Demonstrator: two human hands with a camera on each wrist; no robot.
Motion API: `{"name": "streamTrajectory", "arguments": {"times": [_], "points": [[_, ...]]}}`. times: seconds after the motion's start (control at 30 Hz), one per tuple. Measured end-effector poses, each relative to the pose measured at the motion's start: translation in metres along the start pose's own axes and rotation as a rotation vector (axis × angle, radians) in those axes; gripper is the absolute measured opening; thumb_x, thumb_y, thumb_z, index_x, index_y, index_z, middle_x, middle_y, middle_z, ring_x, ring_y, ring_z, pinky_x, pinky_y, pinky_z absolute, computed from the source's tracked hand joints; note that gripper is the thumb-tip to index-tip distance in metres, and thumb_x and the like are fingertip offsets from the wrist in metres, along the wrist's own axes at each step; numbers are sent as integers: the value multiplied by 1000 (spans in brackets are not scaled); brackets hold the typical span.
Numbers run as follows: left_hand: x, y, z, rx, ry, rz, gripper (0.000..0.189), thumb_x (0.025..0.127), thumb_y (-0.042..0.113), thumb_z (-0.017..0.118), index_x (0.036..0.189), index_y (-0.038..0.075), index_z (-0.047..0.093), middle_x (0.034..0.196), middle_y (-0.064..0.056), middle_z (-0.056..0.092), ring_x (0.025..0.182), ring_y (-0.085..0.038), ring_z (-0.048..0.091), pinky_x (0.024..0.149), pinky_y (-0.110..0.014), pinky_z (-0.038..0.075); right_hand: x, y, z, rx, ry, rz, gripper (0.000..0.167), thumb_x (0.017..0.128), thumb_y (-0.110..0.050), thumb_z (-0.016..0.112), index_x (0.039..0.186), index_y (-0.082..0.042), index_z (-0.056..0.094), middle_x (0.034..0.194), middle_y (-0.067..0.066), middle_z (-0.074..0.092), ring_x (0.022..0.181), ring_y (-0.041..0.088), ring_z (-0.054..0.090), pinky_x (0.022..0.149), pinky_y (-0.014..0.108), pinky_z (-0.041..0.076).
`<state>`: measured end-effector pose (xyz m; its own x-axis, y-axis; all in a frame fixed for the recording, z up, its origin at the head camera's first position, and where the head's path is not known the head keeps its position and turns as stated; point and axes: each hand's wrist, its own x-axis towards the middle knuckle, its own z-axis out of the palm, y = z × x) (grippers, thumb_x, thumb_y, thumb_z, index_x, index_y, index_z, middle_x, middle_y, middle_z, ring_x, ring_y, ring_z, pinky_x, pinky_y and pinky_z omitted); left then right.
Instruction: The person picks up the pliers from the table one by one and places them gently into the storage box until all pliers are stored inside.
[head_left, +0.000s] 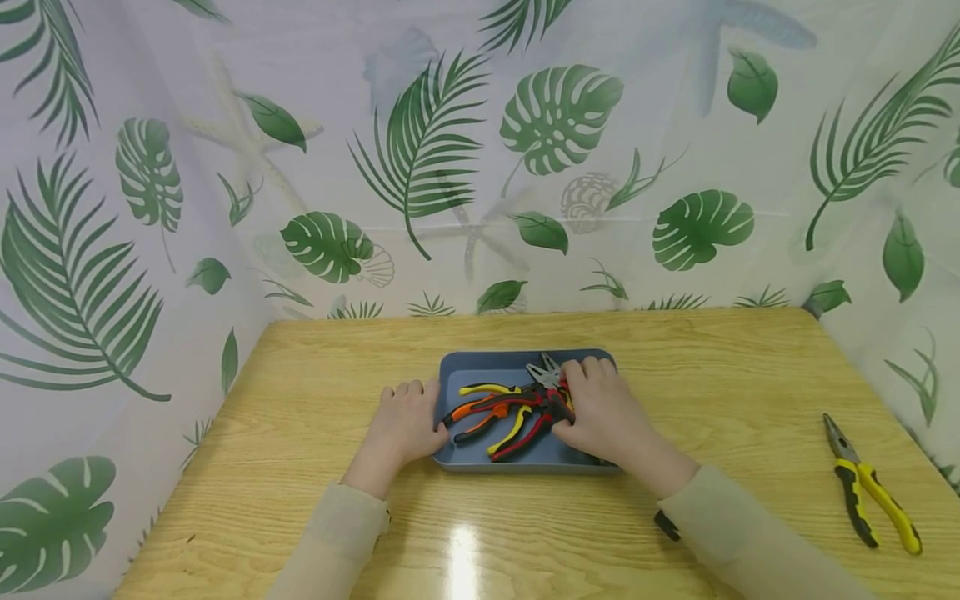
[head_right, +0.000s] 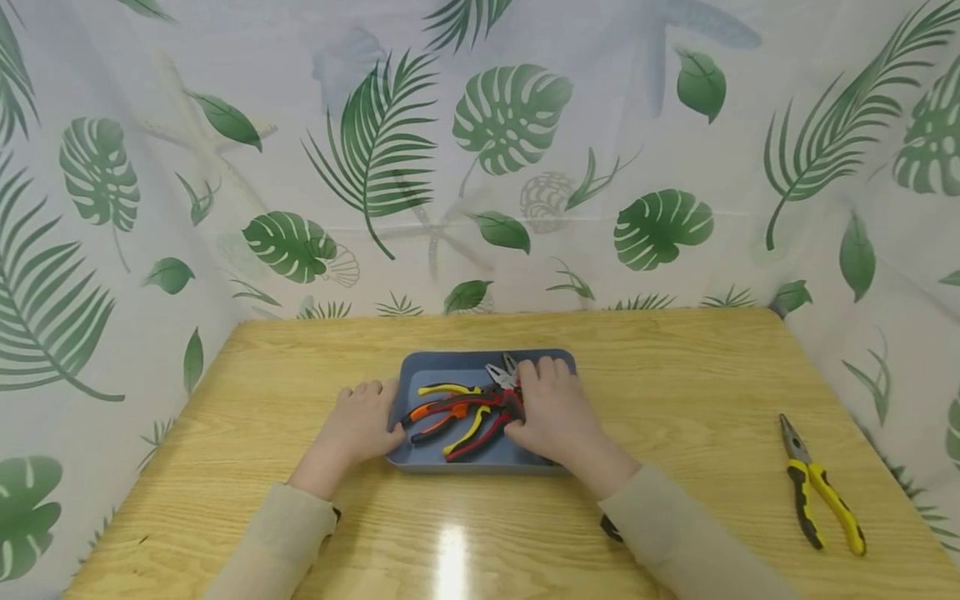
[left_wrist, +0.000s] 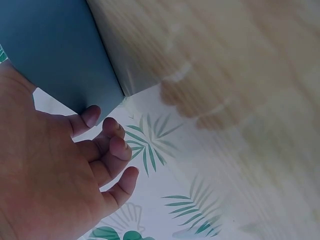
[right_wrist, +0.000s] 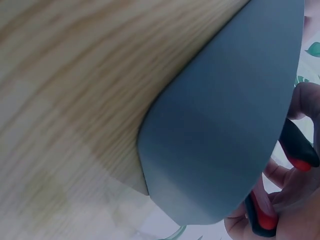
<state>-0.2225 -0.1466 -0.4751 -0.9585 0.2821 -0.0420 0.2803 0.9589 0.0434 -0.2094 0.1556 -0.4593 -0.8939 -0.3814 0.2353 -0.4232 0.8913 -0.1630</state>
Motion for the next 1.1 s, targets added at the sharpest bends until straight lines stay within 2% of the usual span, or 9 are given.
{"name": "streamTrajectory", "arguments": {"times": [0.27, 0.63, 1.1], "points": [[0, 0, -2, -3, -11, -4, 61, 96, 36, 70, 146, 6, 53, 131, -20, 66, 120, -37, 61, 98, -51, 44, 3, -1, 4, -50, 9, -28, 53, 79, -29, 78, 118, 0, 57, 99, 15, 56, 84, 28, 44, 72, 40, 40], [0, 0, -2, -3, -18, -1, 63, 96, 36, 69, 149, 6, 52, 135, -20, 65, 124, -38, 60, 101, -52, 44, 6, -4, 8, -34, 22, -34, 53, 78, -28, 78, 119, -1, 59, 97, 14, 56, 83, 26, 43, 73, 39, 40], [0, 1, -2, -2, -30, -5, 64, 96, 36, 69, 150, 6, 51, 134, -20, 65, 122, -38, 60, 98, -51, 43, 12, -7, 14, -24, 19, -49, 53, 79, -29, 82, 117, -1, 58, 96, 14, 55, 83, 27, 43, 73, 40, 41]]}}
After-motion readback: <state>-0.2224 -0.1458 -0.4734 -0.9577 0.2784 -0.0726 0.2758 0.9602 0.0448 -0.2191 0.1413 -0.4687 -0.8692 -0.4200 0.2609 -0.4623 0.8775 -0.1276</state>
